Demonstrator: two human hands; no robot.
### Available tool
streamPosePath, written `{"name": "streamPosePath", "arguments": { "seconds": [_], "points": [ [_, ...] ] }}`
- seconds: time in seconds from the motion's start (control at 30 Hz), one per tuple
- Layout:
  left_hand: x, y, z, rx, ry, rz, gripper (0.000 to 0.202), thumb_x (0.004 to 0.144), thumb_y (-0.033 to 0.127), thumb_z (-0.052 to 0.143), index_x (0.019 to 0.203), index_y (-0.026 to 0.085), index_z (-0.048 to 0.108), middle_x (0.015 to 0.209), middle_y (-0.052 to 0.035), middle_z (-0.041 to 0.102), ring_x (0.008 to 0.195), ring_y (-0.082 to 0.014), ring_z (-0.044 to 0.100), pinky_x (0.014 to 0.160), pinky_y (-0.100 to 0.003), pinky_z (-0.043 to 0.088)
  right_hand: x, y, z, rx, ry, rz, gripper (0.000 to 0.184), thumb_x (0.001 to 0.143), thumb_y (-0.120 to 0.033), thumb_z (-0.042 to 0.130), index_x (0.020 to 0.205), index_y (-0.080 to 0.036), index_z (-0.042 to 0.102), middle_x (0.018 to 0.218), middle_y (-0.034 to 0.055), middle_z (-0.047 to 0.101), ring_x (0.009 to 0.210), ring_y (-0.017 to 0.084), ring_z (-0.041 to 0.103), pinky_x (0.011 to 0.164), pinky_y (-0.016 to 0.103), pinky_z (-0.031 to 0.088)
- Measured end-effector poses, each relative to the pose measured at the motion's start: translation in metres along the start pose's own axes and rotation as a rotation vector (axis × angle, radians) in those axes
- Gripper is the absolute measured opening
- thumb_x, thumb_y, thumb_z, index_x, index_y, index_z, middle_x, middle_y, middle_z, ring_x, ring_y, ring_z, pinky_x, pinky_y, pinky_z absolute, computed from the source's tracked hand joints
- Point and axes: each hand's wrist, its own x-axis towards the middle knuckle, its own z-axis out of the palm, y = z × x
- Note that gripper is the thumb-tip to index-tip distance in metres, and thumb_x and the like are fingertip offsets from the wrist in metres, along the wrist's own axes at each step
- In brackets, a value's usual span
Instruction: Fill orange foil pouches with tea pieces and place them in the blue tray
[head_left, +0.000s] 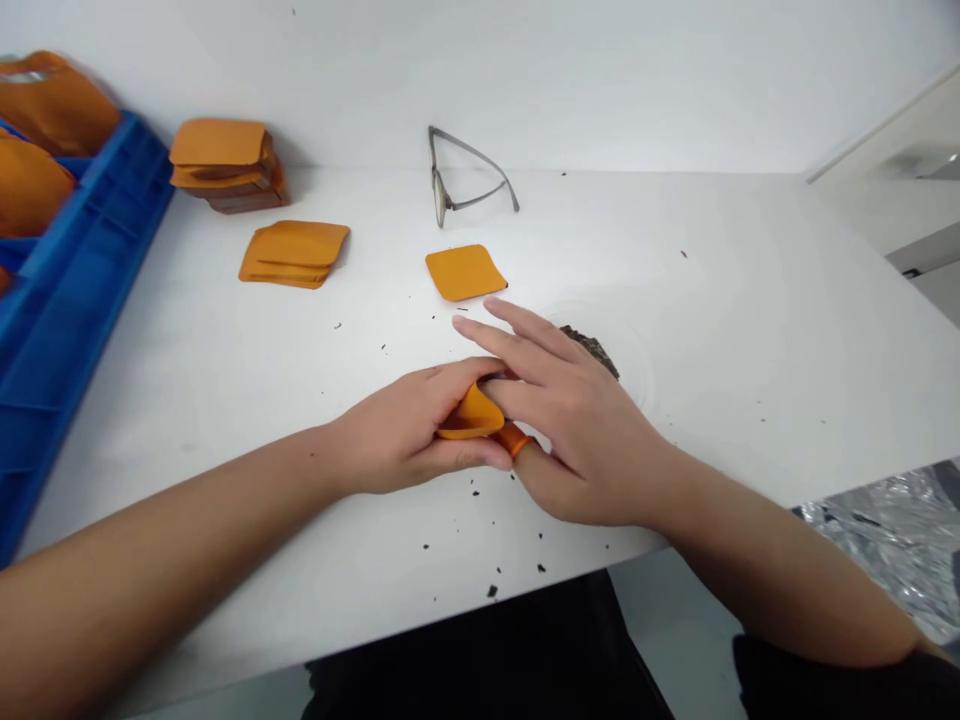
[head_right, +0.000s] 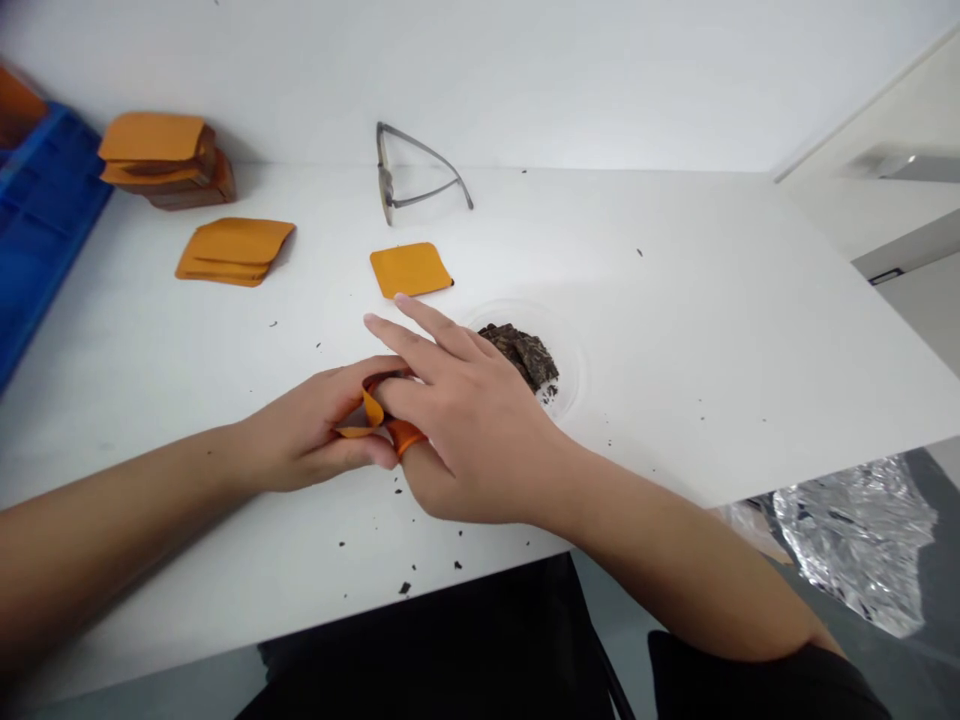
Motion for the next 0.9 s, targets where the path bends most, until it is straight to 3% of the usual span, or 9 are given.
{"name": "streamPosePath", "arguments": {
  "seconds": [0.17, 0.27, 0.5, 0.6, 0.7, 0.8, 0.9],
  "points": [
    [-0.001, -0.01, 0.001, 0.056, 0.124, 0.175, 0.042, 0.099, 0.049, 0.058, 0.129, 0.021, 0.052, 0.085, -0.0014, 0.067, 0.065, -0.013, 0.058, 0.058, -0.025, 0.051, 0.0, -0.003, -0.015, 0.146, 0.059, 0.015, 0.015, 0.079, -0.011, 0.056, 0.087, -0.02, 0.065, 0.146, 0.0128, 0.062, 0.149, 0.025, 0.046, 0.126, 0.044, 0.039],
    [-0.001, -0.011, 0.001, 0.123, 0.176, 0.228, 0.046, 0.098, 0.048, 0.06, 0.133, 0.02, 0.05, 0.082, -0.0019, 0.066, 0.066, -0.0147, 0.059, 0.06, -0.027, 0.053, 0.0, -0.004, -0.019, 0.172, 0.054, 0.009, 0.017, 0.08, -0.012, 0.056, 0.09, -0.021, 0.065, 0.141, 0.0112, 0.066, 0.142, 0.024, 0.054, 0.125, 0.047, 0.041],
    [-0.002, -0.009, 0.005, 0.124, 0.227, 0.257, 0.048, 0.097, 0.037, 0.063, 0.14, 0.022, 0.049, 0.08, -0.0009, 0.065, 0.063, -0.013, 0.059, 0.062, -0.026, 0.055, 0.001, -0.002, -0.014, 0.152, 0.186, -0.036, 0.016, 0.077, -0.011, 0.056, 0.085, -0.022, 0.064, 0.139, 0.0124, 0.066, 0.143, 0.029, 0.052, 0.118, 0.053, 0.047],
    [-0.003, -0.01, 0.005, 0.129, 0.25, 0.254, 0.051, 0.096, 0.039, 0.064, 0.142, 0.022, 0.049, 0.086, -0.0029, 0.066, 0.066, -0.0135, 0.06, 0.062, -0.027, 0.055, 0.002, -0.002, -0.016, 0.169, 0.221, -0.058, 0.016, 0.077, -0.01, 0.056, 0.084, -0.019, 0.066, 0.137, 0.0162, 0.066, 0.139, 0.028, 0.056, 0.118, 0.051, 0.046],
    [-0.003, -0.01, 0.005, 0.135, 0.246, 0.251, 0.053, 0.095, 0.036, 0.065, 0.143, 0.023, 0.048, 0.089, -0.0037, 0.067, 0.07, -0.0149, 0.063, 0.064, -0.028, 0.056, 0.003, -0.001, -0.018, 0.2, 0.245, -0.047, 0.019, 0.078, -0.009, 0.054, 0.086, -0.02, 0.068, 0.134, 0.0145, 0.068, 0.138, 0.027, 0.057, 0.119, 0.051, 0.045],
    [-0.003, -0.009, 0.006, 0.166, 0.262, 0.225, 0.054, 0.09, 0.028, 0.067, 0.141, 0.023, 0.05, 0.091, -0.0036, 0.068, 0.07, -0.0142, 0.062, 0.064, -0.027, 0.055, 0.002, 0.0, -0.019, 0.277, 0.205, -0.03, 0.021, 0.081, -0.008, 0.055, 0.093, -0.021, 0.069, 0.138, 0.0121, 0.066, 0.139, 0.026, 0.055, 0.119, 0.051, 0.046],
    [-0.003, -0.007, 0.007, 0.213, 0.295, 0.185, 0.058, 0.082, 0.018, 0.069, 0.138, 0.022, 0.053, 0.1, -0.0055, 0.072, 0.077, -0.0149, 0.066, 0.069, -0.027, 0.056, 0.0, 0.001, -0.018, 0.359, 0.054, 0.031, 0.028, 0.085, -0.009, 0.059, 0.106, -0.022, 0.07, 0.155, 0.0105, 0.053, 0.143, 0.025, 0.052, 0.117, 0.047, 0.049]
  ]
}}
